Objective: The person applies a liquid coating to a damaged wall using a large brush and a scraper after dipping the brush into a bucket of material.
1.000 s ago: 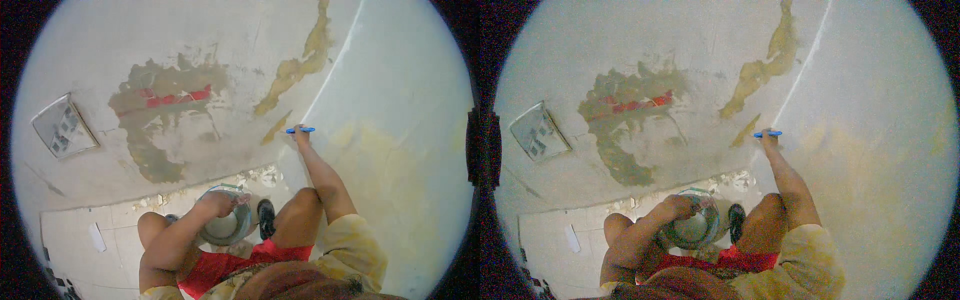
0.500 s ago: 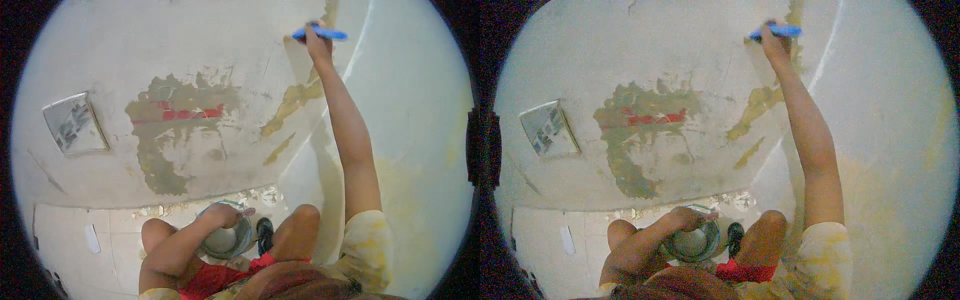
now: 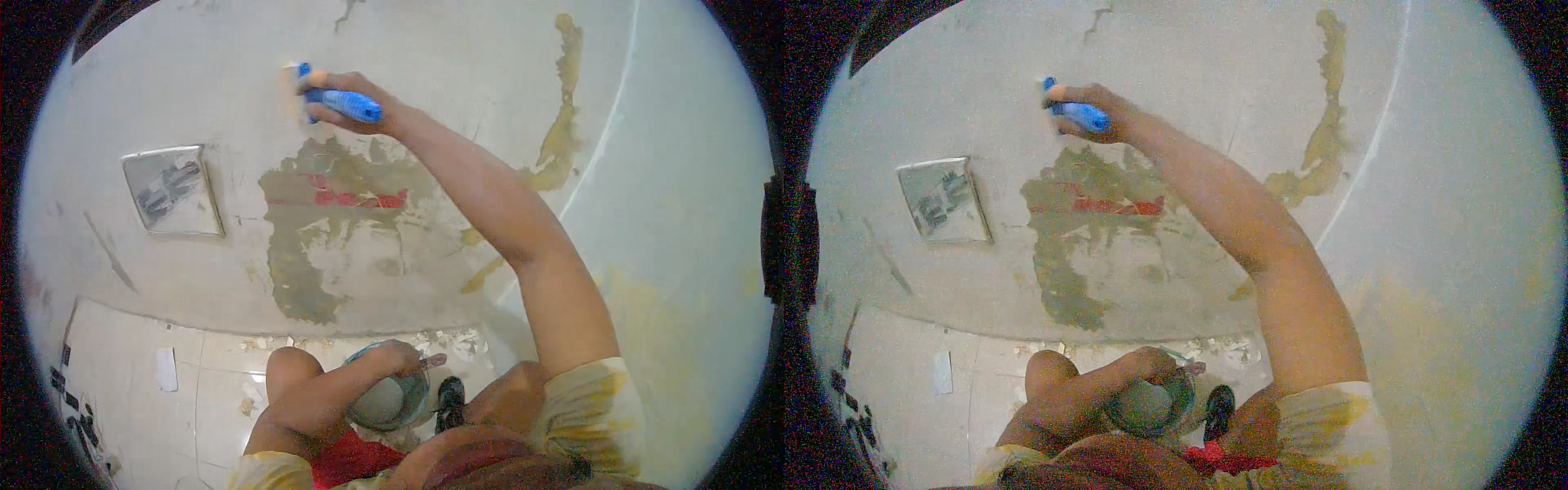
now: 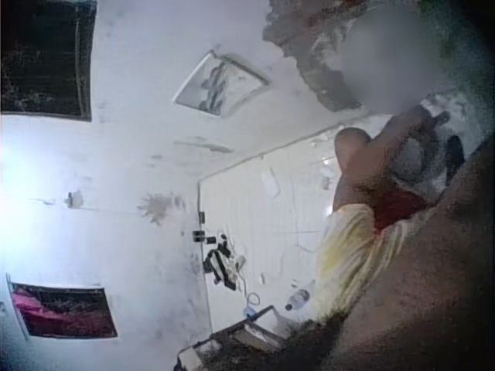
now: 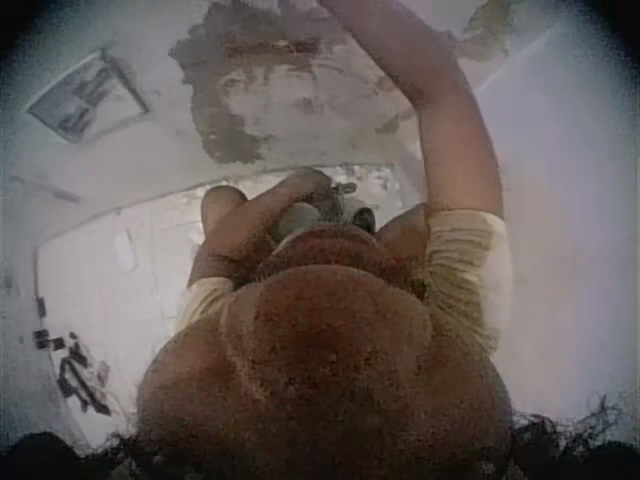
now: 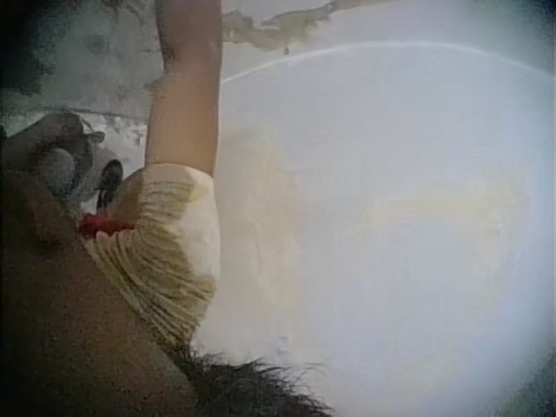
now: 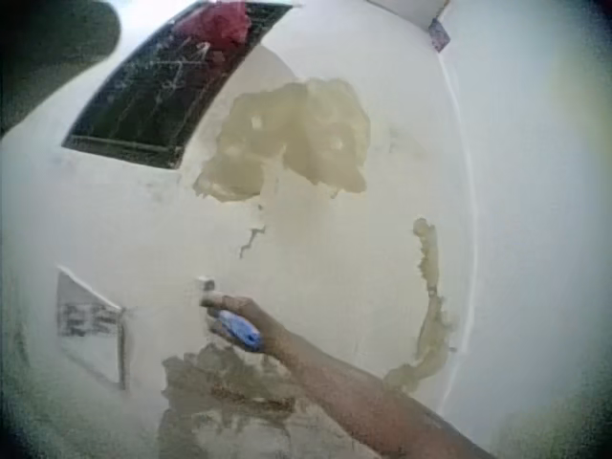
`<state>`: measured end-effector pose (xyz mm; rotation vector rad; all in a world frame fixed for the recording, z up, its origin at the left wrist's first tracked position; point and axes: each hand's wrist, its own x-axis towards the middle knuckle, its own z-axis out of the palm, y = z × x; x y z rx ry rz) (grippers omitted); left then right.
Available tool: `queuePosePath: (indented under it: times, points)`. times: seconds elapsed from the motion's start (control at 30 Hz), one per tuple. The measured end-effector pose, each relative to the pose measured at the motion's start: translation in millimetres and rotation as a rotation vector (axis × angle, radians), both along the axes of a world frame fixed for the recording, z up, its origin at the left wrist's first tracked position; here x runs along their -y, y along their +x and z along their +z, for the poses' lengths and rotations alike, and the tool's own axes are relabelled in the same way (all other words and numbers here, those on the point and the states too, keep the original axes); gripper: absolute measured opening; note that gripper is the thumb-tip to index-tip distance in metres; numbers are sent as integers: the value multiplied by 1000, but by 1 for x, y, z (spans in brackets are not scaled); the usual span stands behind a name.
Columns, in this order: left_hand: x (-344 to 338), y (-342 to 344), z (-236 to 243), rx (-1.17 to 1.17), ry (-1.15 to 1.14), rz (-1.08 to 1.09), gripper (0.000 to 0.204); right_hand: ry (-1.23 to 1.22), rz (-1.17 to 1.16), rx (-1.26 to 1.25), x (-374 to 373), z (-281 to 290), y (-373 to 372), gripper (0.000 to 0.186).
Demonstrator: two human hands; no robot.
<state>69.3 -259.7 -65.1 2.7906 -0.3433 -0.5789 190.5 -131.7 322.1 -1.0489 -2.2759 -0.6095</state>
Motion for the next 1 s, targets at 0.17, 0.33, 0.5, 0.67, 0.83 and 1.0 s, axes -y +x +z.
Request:
queuePosePath:
  times: [0.17, 0.33, 0.5, 0.67, 0.83, 1.0]
  points:
    - [9, -3, 34, -96, -13, 98, 35, 49, -183, -67, 57, 38, 74, 29]
    - [0, -19, 48, -74, -8, 106, 35, 52, -239, -348, 168, 96, 171, 33]
    - [-17, -32, 33, -77, 40, 158, 35, 610, -726, -305, 287, 149, 241, 33]
    - [-32, -53, 31, 18, -78, 213, 30, 545, -1099, -247, 331, 161, 272, 25]
    - [-38, -45, -6, -2, -51, 219, 27, 680, -1026, 137, 207, 164, 204, 26]
    - [-31, -52, 25, 27, -129, 218, 27, 579, -754, 85, 90, 197, 97, 29]
